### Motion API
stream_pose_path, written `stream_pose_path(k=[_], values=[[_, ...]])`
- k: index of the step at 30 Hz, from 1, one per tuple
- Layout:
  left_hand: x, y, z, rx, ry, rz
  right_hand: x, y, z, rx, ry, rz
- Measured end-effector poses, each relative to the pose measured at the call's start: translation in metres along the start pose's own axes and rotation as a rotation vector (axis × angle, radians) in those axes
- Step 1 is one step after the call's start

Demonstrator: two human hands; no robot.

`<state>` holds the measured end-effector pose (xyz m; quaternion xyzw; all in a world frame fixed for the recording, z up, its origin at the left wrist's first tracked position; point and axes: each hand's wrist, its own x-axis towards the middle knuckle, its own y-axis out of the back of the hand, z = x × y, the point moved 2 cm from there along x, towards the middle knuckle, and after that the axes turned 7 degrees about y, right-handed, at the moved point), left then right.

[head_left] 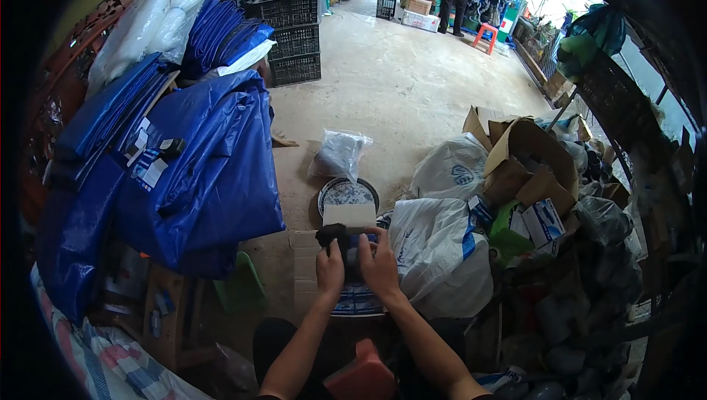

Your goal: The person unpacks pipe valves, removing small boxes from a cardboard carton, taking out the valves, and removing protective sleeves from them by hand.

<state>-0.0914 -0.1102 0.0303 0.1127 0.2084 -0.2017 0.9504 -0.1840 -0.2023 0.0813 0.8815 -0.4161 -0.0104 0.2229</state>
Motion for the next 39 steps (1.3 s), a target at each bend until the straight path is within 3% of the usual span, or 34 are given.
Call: stream_pose_path(k=[2, 6, 13, 15, 19, 21, 24, 25, 27, 33, 35, 36, 37, 39], values=[[-0.011, -0.003, 0.013, 0.120, -0.127, 0.008, 0.006, 0.003, 0.007, 0.046, -0.043, 0.016], [-0.017, -0.017, 0.019, -0.238, -0.193, 0.139, 0.008, 0.009, 0.002, 0.112, -0.054, 0.043], [-0.022, -0.007, 0.024, -0.333, -0.082, -0.196, 0.010, 0.014, -0.003, 0.213, -0.106, 0.092], [-0.025, -0.006, 0.016, -0.326, -0.115, -0.274, 0.008, 0.008, 0.029, 0.198, -0.106, 0.098], [-0.023, 0.002, 0.001, 0.074, -0.131, -0.356, 0.011, 0.023, 0.038, 0.301, -0.271, 0.033], [-0.016, 0.002, -0.019, 0.171, -0.104, -0.411, -0.001, 0.019, 0.079, 0.268, -0.144, -0.067], [-0.033, -0.002, -0.023, -0.581, 0.311, -0.694, -0.020, 0.035, 0.058, 0.248, 0.001, -0.252], [-0.038, 0.002, -0.029, -0.618, 0.393, -0.745, -0.035, 0.041, 0.041, 0.248, 0.028, -0.325], [-0.038, 0.010, -0.041, -0.694, 0.541, -0.842, -0.068, 0.039, 0.053, 0.094, 0.316, -0.436], [-0.079, 0.033, -0.093, -0.421, 0.636, -0.777, -0.141, 0.063, 0.046, -0.074, -0.015, -0.440], [-0.089, 0.040, -0.133, -0.539, 0.683, -0.809, -0.147, 0.058, 0.055, -0.189, -0.105, -0.527], [-0.084, 0.035, -0.124, -0.593, 0.680, -0.837, -0.135, 0.052, 0.061, -0.273, -0.061, -0.503], [-0.085, 0.028, -0.119, -0.528, 0.523, -0.706, -0.124, 0.048, 0.068, -0.363, -0.026, -0.482], [-0.075, 0.030, -0.123, -0.398, 0.548, -0.711, -0.136, 0.048, 0.067, -0.353, -0.034, -0.484]])
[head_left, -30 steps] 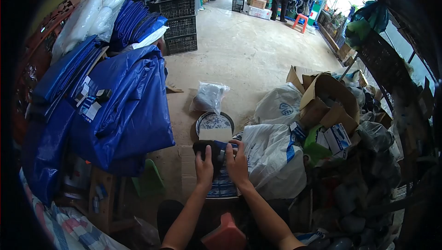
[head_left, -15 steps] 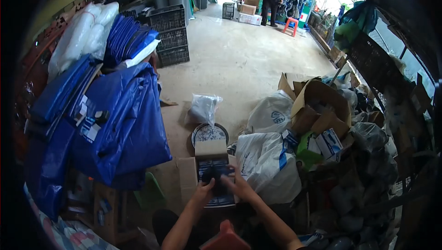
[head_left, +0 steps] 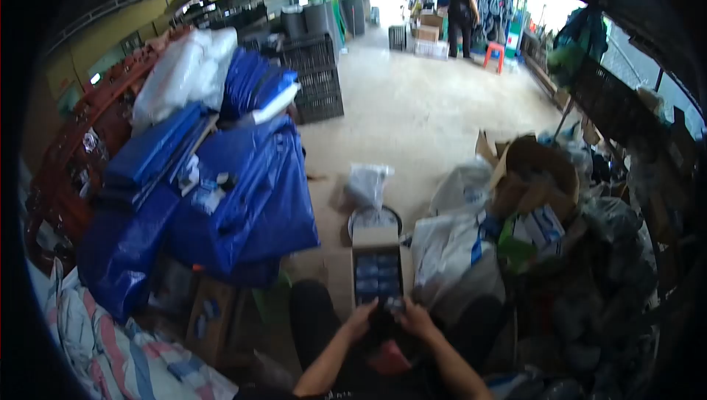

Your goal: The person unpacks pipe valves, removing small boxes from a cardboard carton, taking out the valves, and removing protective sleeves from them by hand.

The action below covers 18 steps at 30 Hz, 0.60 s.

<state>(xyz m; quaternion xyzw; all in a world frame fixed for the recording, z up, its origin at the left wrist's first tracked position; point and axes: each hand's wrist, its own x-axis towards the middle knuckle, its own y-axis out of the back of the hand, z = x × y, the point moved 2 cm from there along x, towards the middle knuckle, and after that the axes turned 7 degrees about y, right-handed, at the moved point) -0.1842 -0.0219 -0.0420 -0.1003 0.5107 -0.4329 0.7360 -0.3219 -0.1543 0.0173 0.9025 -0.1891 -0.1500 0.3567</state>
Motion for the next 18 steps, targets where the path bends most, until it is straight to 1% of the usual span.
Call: stream_pose_path(k=[1, 2, 4, 5, 8, 10, 11, 13, 14, 15, 17, 18], values=[[0.005, 0.022, -0.010, 0.089, 0.065, -0.109, -0.012, 0.002, 0.003, 0.082, -0.003, -0.009], [-0.014, 0.008, -0.008, 0.025, 0.049, -0.073, -0.016, 0.005, 0.000, 0.055, -0.031, -0.038], [-0.014, 0.015, -0.016, 0.117, -0.010, 0.019, -0.028, 0.004, -0.012, 0.000, -0.079, -0.086], [-0.012, 0.017, -0.015, 0.165, -0.051, 0.061, -0.031, 0.002, -0.011, 0.029, -0.069, -0.083], [-0.030, 0.018, -0.018, 0.180, -0.043, 0.005, -0.041, -0.009, -0.006, 0.160, -0.040, -0.097], [-0.040, 0.010, -0.011, 0.149, -0.116, -0.049, -0.038, -0.014, -0.008, 0.304, -0.015, -0.103], [-0.047, 0.008, -0.013, 0.126, -0.147, -0.065, -0.039, -0.011, -0.016, 0.285, -0.010, -0.028], [-0.059, 0.002, -0.007, 0.030, -0.186, -0.028, -0.044, 0.000, -0.045, 0.255, 0.007, 0.098], [-0.064, 0.000, -0.005, -0.020, -0.207, -0.008, -0.035, -0.014, -0.028, 0.360, 0.097, 0.183], [-0.061, 0.004, -0.005, -0.068, -0.219, -0.019, -0.033, -0.014, -0.030, 0.310, 0.201, 0.211], [-0.049, 0.016, -0.009, -0.149, -0.231, -0.054, -0.028, -0.018, -0.023, 0.350, 0.179, 0.120], [-0.052, 0.017, -0.009, -0.132, -0.229, -0.047, -0.031, -0.011, -0.037, 0.378, 0.226, 0.198]])
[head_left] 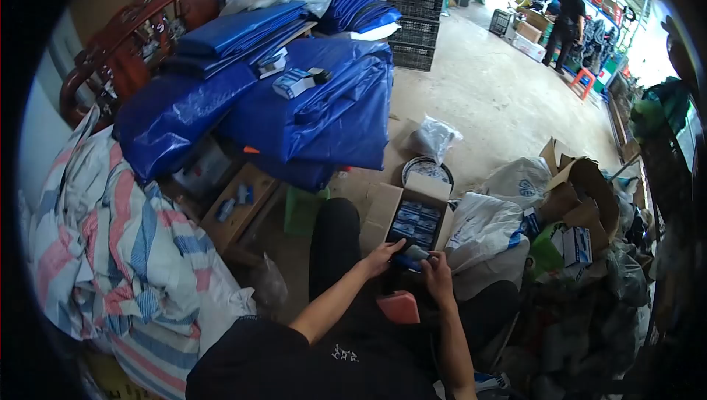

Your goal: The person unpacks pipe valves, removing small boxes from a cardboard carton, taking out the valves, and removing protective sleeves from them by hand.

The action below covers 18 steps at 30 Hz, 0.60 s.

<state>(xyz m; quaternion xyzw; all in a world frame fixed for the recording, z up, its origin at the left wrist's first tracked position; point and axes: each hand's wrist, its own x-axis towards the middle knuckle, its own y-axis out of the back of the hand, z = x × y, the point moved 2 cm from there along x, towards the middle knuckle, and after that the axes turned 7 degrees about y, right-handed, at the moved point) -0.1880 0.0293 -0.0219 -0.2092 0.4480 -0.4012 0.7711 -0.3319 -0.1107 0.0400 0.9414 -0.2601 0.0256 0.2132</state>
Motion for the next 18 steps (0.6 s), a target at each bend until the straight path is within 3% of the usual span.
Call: stream_pose_path(k=[8, 10, 11, 12, 13, 15, 18], values=[[0.000, -0.020, 0.008, 0.171, 0.011, 0.000, 0.009, 0.007, 0.021, -0.245, -0.213, 0.097], [0.013, -0.012, -0.002, 0.088, -0.035, -0.079, 0.010, 0.004, 0.038, -0.181, -0.211, -0.012], [0.022, 0.000, -0.005, 0.119, -0.111, -0.057, 0.009, -0.002, 0.038, -0.154, -0.042, 0.065], [0.036, 0.019, -0.013, 0.151, -0.166, -0.036, 0.011, 0.002, 0.020, -0.148, -0.132, -0.055], [0.023, 0.005, -0.005, 0.073, -0.104, -0.065, 0.005, -0.001, 0.033, -0.129, 0.066, -0.026], [-0.003, -0.024, 0.010, -0.085, 0.024, -0.106, -0.009, 0.015, 0.008, -0.121, -0.098, -0.162], [-0.009, -0.022, 0.015, -0.124, -0.059, 0.050, -0.063, 0.051, -0.039, -0.244, -0.231, -0.135]])
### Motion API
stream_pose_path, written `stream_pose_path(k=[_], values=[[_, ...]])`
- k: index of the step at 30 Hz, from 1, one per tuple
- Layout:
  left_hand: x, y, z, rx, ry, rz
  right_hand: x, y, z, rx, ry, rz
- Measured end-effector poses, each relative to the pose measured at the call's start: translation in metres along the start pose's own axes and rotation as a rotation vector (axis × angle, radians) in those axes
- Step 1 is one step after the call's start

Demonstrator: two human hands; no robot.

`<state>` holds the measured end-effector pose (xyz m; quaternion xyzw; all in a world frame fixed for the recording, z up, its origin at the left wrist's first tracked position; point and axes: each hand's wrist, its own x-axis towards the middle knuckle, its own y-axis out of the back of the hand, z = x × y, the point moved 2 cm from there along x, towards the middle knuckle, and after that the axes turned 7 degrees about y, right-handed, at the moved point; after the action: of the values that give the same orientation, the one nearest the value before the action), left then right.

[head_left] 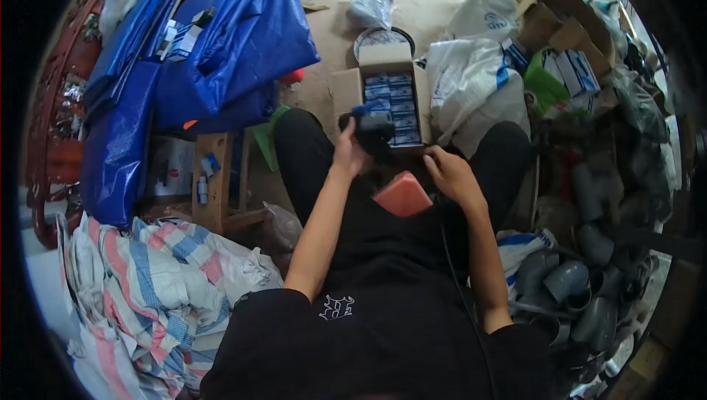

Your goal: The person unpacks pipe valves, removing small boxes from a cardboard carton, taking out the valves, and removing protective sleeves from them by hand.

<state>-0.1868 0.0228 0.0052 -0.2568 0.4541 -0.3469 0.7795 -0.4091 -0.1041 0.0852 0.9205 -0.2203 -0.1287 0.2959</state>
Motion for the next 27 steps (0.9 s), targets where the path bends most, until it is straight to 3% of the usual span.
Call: stream_pose_path(k=[5, 7, 9, 12, 14, 17, 18, 19, 20, 22, 24, 25, 27], values=[[0.019, 0.040, -0.004, -0.085, -0.030, 0.024, -0.109, 0.014, -0.037, 0.026, 0.049, 0.068], [0.013, 0.037, -0.003, -0.074, -0.041, 0.024, -0.121, 0.007, -0.065, -0.101, 0.195, 0.126], [0.008, 0.023, 0.000, -0.062, -0.064, -0.021, -0.118, -0.001, -0.066, -0.123, 0.171, 0.156], [0.013, 0.025, -0.006, -0.103, -0.085, 0.023, -0.097, -0.006, -0.024, -0.139, 0.156, 0.223], [0.023, 0.036, -0.005, -0.120, -0.084, -0.016, -0.072, 0.029, -0.005, -0.253, 0.179, 0.419], [0.024, 0.036, -0.007, -0.143, -0.080, 0.001, -0.051, 0.098, 0.046, -0.594, -0.092, 0.590], [0.027, 0.041, -0.009, -0.170, -0.039, -0.007, -0.046, 0.121, 0.056, -0.743, -0.328, 0.560], [0.030, 0.041, -0.010, -0.197, -0.038, -0.029, -0.048, 0.145, 0.106, -0.962, -0.077, 0.524], [0.020, 0.026, -0.008, -0.208, -0.017, -0.073, -0.052, 0.167, 0.160, -0.939, 0.071, 0.692], [0.006, 0.010, -0.005, -0.195, -0.085, 0.014, -0.043, 0.199, 0.100, 0.128, -0.549, 0.718], [0.007, 0.019, -0.006, -0.202, -0.064, -0.052, -0.051, 0.239, 0.195, 0.534, -0.339, 1.026], [-0.001, 0.014, -0.004, -0.158, -0.096, 0.017, -0.062, 0.258, 0.206, 0.573, -0.303, 1.088], [0.002, 0.021, -0.003, -0.117, -0.048, -0.081, -0.097, 0.270, 0.191, 0.584, -0.261, 1.324]])
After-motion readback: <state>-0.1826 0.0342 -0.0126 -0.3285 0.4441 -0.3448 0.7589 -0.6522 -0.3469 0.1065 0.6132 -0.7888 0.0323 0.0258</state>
